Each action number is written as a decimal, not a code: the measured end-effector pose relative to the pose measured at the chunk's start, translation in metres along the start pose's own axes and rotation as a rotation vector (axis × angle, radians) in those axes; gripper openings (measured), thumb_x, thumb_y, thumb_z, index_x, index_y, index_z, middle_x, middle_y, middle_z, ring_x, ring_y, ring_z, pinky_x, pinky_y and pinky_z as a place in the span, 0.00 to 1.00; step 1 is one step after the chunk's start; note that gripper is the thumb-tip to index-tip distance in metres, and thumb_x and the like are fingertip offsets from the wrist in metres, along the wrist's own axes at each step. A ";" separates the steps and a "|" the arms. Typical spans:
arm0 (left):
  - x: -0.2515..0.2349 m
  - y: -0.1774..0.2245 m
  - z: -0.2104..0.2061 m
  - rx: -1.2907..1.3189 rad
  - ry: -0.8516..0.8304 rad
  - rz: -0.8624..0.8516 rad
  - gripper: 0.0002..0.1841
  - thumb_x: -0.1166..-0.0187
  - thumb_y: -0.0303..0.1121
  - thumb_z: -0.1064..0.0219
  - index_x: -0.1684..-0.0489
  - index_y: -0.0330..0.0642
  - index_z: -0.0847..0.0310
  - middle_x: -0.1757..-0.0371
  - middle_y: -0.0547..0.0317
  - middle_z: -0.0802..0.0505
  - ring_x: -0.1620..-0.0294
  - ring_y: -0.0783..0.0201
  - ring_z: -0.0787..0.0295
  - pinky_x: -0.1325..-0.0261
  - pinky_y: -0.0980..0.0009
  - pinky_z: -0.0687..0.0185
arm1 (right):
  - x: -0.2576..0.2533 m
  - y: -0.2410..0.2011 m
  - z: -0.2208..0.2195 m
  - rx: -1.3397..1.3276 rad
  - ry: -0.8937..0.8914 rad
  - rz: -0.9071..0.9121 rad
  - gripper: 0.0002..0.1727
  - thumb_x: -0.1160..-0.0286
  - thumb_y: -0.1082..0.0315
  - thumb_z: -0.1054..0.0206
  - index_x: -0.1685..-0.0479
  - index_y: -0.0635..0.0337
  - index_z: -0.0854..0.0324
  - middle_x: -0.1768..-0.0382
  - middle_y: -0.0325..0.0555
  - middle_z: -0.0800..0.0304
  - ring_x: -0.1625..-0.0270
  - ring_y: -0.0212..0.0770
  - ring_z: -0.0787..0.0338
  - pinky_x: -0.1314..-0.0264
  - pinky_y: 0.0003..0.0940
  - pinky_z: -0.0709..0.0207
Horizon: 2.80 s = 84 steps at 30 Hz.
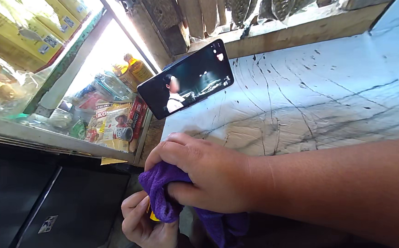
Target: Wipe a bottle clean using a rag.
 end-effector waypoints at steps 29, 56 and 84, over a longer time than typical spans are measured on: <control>-0.002 0.009 0.000 -0.154 -0.015 -0.111 0.28 0.32 0.45 0.20 0.32 0.65 0.24 0.38 0.80 0.19 0.35 0.78 0.21 0.33 0.81 0.24 | 0.000 0.000 0.000 -0.020 -0.010 0.006 0.15 0.22 0.64 0.31 0.39 0.52 0.15 0.51 0.43 0.17 0.49 0.33 0.16 0.52 0.28 0.20; 0.013 0.026 -0.029 1.163 -0.015 0.885 0.22 0.16 0.53 0.40 0.51 0.45 0.10 0.63 0.58 0.05 0.72 0.70 0.09 0.71 0.75 0.16 | 0.010 -0.007 -0.015 0.105 0.042 0.124 0.34 0.28 0.59 0.27 0.17 0.49 0.27 0.31 0.54 0.20 0.28 0.50 0.20 0.34 0.42 0.20; 0.009 0.035 -0.041 0.883 -0.089 0.662 0.18 0.14 0.51 0.43 0.42 0.58 0.10 0.51 0.68 0.03 0.54 0.76 0.06 0.56 0.80 0.12 | 0.004 -0.009 -0.002 -0.070 -0.006 0.019 0.15 0.24 0.64 0.29 0.40 0.51 0.15 0.51 0.42 0.16 0.50 0.33 0.15 0.54 0.29 0.20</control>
Point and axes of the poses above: each hand's wrist, its own x-axis away from the middle knuckle, its own z-axis out of the back of the hand, y = z × x, the point moved 4 cm from there along -x, towards the middle knuckle
